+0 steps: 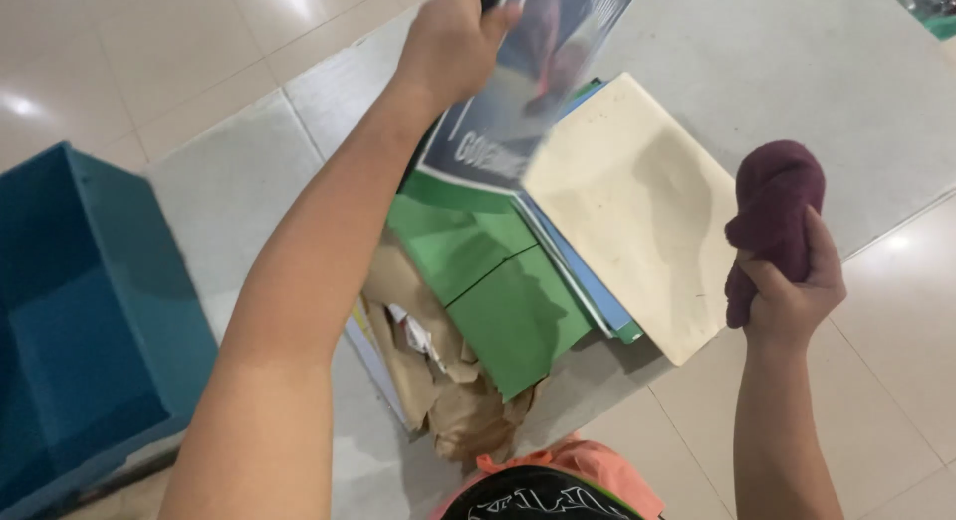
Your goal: Wiping down envelopes and folders with a cloth and sorting them into storage bins on a table.
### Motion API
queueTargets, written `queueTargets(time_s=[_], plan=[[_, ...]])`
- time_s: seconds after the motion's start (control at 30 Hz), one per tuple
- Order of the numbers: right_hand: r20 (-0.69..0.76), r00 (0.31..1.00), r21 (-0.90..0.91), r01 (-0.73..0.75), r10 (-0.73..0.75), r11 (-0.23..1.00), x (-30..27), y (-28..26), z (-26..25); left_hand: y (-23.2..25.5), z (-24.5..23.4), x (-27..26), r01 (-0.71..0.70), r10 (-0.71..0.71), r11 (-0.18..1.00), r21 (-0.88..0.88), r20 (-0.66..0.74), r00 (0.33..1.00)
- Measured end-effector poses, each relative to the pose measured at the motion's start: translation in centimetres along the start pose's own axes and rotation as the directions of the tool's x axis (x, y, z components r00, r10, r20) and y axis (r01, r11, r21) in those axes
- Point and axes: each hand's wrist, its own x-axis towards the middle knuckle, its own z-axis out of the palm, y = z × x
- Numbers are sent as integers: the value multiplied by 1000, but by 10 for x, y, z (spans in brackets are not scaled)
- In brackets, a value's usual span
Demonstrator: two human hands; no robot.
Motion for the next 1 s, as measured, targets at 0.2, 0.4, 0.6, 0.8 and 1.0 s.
queueTargets(time_s=[0.2,0.4,0.6,0.8,1.0], plan=[[7,1000,153,3,-4,988,-18,-66,37,32,-92,-84,324,-361,725,-607,65,930],[121,989,43,-90,84,995,-82,-44,49,-4,-14,-322,764,-808,218,-607,327,490],[728,686,-324,310,26,894,-244,4,148,22,73,-452,592,-849,-39,-805,339,405],[935,343,-185,693,-92,697,-202,0,248,31,43,-432,540,-872,-171,-824,382,307],[932,354,-210,695,-73,687,-127,41,332,21,75,-456,538,-871,-171,-826,382,309]])
